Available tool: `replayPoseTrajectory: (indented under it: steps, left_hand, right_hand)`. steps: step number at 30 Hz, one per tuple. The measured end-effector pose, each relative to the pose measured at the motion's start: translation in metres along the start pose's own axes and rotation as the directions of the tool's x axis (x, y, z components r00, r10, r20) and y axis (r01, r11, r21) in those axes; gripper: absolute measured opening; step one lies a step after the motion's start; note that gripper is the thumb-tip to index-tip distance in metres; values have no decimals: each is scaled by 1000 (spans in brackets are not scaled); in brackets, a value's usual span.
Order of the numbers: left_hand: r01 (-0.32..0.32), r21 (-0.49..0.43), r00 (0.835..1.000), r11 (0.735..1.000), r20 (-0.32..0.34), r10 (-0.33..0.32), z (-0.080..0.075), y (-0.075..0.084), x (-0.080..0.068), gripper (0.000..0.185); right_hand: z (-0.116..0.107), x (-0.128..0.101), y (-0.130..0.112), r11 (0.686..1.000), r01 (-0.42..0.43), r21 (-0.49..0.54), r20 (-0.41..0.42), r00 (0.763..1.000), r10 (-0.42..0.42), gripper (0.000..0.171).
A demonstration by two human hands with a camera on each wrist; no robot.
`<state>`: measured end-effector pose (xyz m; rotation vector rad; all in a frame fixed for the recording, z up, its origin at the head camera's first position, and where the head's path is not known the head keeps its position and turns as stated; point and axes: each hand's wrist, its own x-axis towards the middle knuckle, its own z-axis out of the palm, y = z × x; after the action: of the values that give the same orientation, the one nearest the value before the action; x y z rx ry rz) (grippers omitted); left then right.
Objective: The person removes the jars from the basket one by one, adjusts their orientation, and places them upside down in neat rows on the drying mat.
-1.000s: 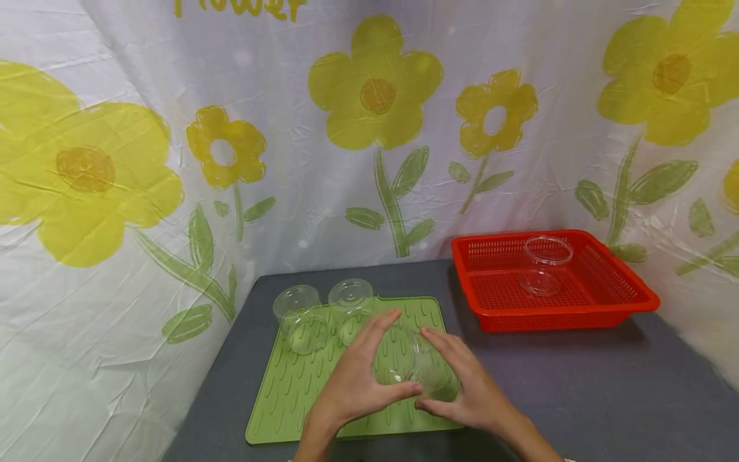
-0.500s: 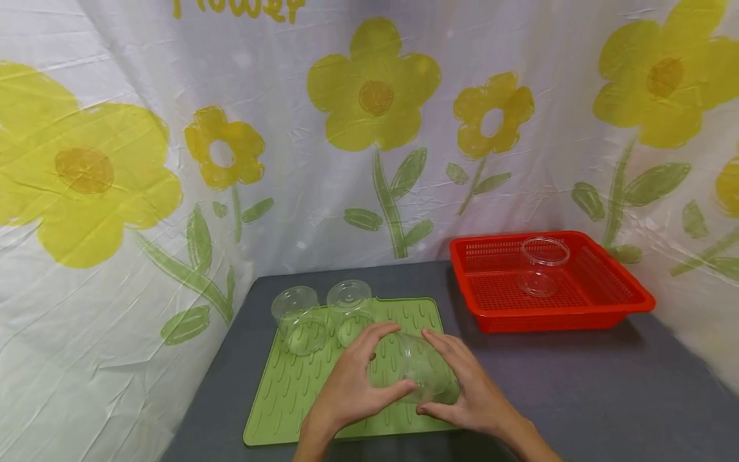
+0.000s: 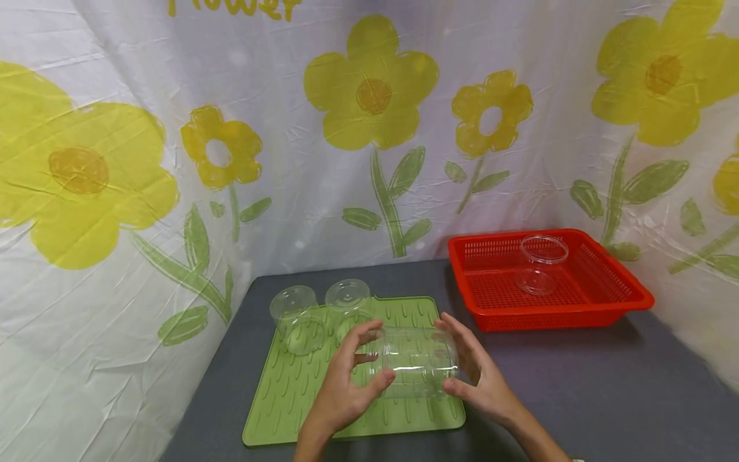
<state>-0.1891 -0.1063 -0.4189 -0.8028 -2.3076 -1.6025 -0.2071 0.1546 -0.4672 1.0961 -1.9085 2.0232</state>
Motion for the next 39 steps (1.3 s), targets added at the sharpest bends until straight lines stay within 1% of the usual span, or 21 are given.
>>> replayPoseTrajectory:
  steps: [2, 4, 6, 9, 13, 16, 19, 21, 23, 24, 26, 27, 28, 30, 31, 34, 35, 37, 39]
  left_hand:
    - [-13, -21, 1000, 1000, -5, 13, 0, -1, -1, 66]
    - [-17, -40, 1000, 999, -5, 17, 0, -2, -1, 66]
    - [-16, -58, 1000, 998, -1, 16, 1, -2, -1, 65]
    - [-18, -85, 1000, 996, 4, 18, 2, -4, -1, 63]
    - [-30, -97, 1000, 995, 4, 30, 3, -7, 0, 66]
    - [-31, -72, 999, 997, 6, 31, 2, -8, 1, 71]
    - [-21, -18, 1000, 1000, 17, 22, 1, -6, 2, 79]
    - [-22, 34, 999, 999, 28, 21, 1, -4, 2, 85]
    - [-30, 99, 999, 995, 46, 25, 1, 0, 3, 91]
    - [-46, 135, 998, 990, 58, 39, 2, 1, 5, 95]
    - [-100, 214, 993, 972, 87, 83, 4, 4, 7, 101]
    - [-129, 256, 989, 958, 105, 105, 6, 5, 9, 104]
    - [-172, 305, 982, 937, 125, 140, 7, 6, 12, 106]
    - [-251, 394, 966, 884, 161, 202, 11, 7, 17, 109]
    - [-285, 438, 957, 853, 177, 230, 13, 7, 19, 111]
    - [-338, 538, 941, 772, 206, 268, 17, 5, 23, 116]
    - [-340, 553, 940, 760, 207, 269, 18, 4, 23, 116]
    - [-335, 576, 942, 745, 209, 262, 21, 2, 22, 115]
    - [-325, 582, 946, 745, 203, 253, 22, 0, 21, 113]
  right_hand:
    - [0, 0, 1, 996, -25, 88, 28, 999, 23, 87]
    - [2, 1, 1, 989, -52, 138, 47, 998, 46, 86]
    - [4, 1, 0, 983, -85, 163, 53, 996, 78, 85]
    - [6, 2, -1, 982, -105, 159, 35, 994, 101, 83]
    - [6, 4, -4, 988, -83, 133, 7, 997, 83, 80]
    - [4, 6, -7, 993, -61, 100, -9, 998, 63, 80]
    - [3, 7, -9, 997, -65, 36, -27, 997, 66, 83]
    - [2, 7, -11, 996, -85, -16, -42, 996, 85, 86]
    - [2, 7, -12, 991, -106, -82, -58, 993, 102, 88]
    - [3, 7, -12, 987, -111, -113, -67, 992, 104, 90]
    - [4, 7, -13, 974, -134, -183, -99, 988, 117, 93]
    - [5, 8, -13, 965, -140, -220, -115, 986, 117, 95]
    - [6, 8, -13, 956, -143, -257, -131, 985, 112, 97]
    - [8, 9, -14, 934, -151, -325, -160, 982, 103, 100]
    - [9, 10, -15, 923, -155, -353, -173, 980, 98, 102]
    - [13, 11, -17, 894, -141, -425, -192, 979, 64, 106]
    - [14, 12, -17, 884, -135, -447, -194, 980, 52, 107]
    - [16, 13, -18, 867, -122, -484, -196, 980, 29, 110]
    - [17, 13, -18, 854, -104, -510, -190, 982, 5, 112]
